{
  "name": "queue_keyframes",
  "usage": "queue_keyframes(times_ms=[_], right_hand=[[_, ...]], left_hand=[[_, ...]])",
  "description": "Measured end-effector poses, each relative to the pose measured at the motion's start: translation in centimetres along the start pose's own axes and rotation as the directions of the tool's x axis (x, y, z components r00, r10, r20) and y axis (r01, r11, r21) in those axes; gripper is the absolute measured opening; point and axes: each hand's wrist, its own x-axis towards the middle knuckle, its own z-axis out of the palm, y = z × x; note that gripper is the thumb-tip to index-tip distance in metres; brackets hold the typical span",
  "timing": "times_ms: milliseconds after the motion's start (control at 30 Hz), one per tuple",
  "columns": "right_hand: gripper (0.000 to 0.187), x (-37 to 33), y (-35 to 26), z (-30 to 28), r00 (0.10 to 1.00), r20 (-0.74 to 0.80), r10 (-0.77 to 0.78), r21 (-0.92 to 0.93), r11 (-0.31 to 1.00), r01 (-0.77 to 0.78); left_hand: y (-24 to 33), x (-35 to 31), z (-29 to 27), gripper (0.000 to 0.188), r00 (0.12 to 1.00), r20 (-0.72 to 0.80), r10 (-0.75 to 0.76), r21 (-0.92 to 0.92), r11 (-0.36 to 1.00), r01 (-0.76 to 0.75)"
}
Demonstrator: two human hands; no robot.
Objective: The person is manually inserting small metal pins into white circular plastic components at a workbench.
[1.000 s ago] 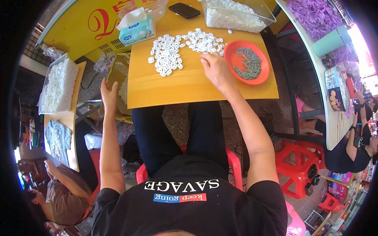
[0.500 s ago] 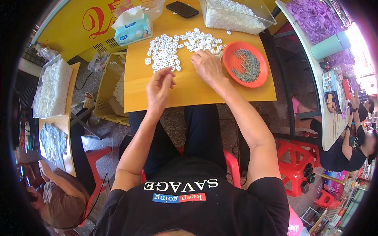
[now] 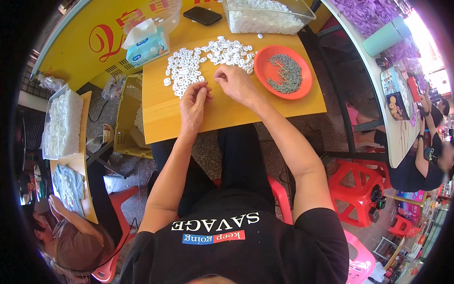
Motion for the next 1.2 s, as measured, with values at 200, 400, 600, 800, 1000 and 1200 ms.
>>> queue_keyframes(times_ms=[200, 400, 600, 800, 1000, 1200], right_hand=[[0.018, -2.4, -1.3, 0.1, 0.964, 0.112, 0.242, 0.791, 0.565, -0.234], [0.016, -3.5, -3.3, 1.4, 0.979, -0.028, 0.203, 0.816, 0.570, -0.095], [0.018, -4.3, -3.2, 2.1, 0.970, -0.115, 0.213, 0.766, 0.641, -0.050], [0.015, -4.5, -3.1, 2.2, 0.963, -0.233, 0.137, 0.592, 0.806, 0.028], [0.015, -4.9, -3.3, 0.6, 0.961, -0.250, 0.114, 0.467, 0.884, 0.016], [0.013, -4.4, 0.4, -4.7, 0.961, -0.274, 0.027, 0.145, 0.989, 0.014]], left_hand=[[0.9, -0.2, 0.2, 0.019, 1.000, 0.012, -0.013, 0.001, 1.000, 0.013], [0.8, -0.2, -0.5, 0.018, 1.000, 0.015, -0.010, -0.130, 0.992, 0.011], [0.7, -0.3, -0.7, 0.011, 0.998, 0.033, -0.055, -0.162, 0.985, 0.060], [0.9, -0.4, -0.7, 0.011, 0.997, 0.055, -0.060, -0.175, 0.982, 0.069], [1.0, -0.4, -0.3, 0.012, 0.995, 0.092, -0.047, -0.115, 0.992, 0.058], [1.2, -0.4, -0.2, 0.012, 0.993, 0.087, -0.080, -0.049, 0.995, 0.084]])
